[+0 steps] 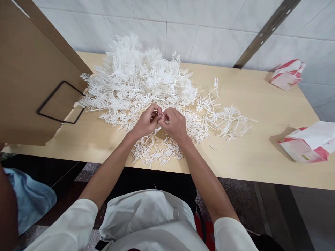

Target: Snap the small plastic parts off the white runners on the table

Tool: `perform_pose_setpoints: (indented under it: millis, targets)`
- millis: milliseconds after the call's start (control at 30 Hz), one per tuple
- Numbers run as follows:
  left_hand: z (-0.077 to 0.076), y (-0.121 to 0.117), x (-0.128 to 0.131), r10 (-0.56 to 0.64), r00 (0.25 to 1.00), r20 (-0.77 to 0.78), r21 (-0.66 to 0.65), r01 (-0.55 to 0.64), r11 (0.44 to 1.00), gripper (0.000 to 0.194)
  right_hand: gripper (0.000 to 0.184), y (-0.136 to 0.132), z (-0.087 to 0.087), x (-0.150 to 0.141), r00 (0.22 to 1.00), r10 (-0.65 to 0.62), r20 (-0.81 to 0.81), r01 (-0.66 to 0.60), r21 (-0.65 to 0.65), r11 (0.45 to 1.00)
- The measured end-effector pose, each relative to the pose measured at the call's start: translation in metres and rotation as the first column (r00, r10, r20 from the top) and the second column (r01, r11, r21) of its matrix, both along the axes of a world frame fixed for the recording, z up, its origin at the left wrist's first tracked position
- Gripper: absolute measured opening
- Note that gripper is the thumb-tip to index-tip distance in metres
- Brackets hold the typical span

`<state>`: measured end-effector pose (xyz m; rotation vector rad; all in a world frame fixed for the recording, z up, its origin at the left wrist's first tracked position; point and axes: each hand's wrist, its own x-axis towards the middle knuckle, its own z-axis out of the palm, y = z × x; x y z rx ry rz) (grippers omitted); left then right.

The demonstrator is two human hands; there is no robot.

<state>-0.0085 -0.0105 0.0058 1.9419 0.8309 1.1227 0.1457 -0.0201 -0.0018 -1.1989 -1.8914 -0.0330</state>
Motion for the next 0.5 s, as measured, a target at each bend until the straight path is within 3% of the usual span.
perform_pose_setpoints:
  millis: [200, 333, 500]
  targets:
    - [-0.001, 0.0, -0.002, 0.106, 0.986, -0.132, 0.199, -0.079, 0.977, 0.009, 0.013, 0.0, -0.001, -0.003, 0.989, -0.092, 0.113, 0.105, -0.116, 0.988]
    - [-0.002, -0.005, 0.003, 0.218, 0.97, -0.104, 0.341, -0.171, 0.924, 0.02, 0.015, -0.001, 0.0, -0.006, 0.981, -0.125, 0.15, 0.141, -0.102, 0.985]
    - [-0.004, -0.012, 0.014, 0.394, 0.917, -0.055, 0.419, -0.338, 0.843, 0.024, 0.02, -0.002, -0.001, -0.009, 0.975, -0.127, 0.181, 0.141, -0.062, 0.988]
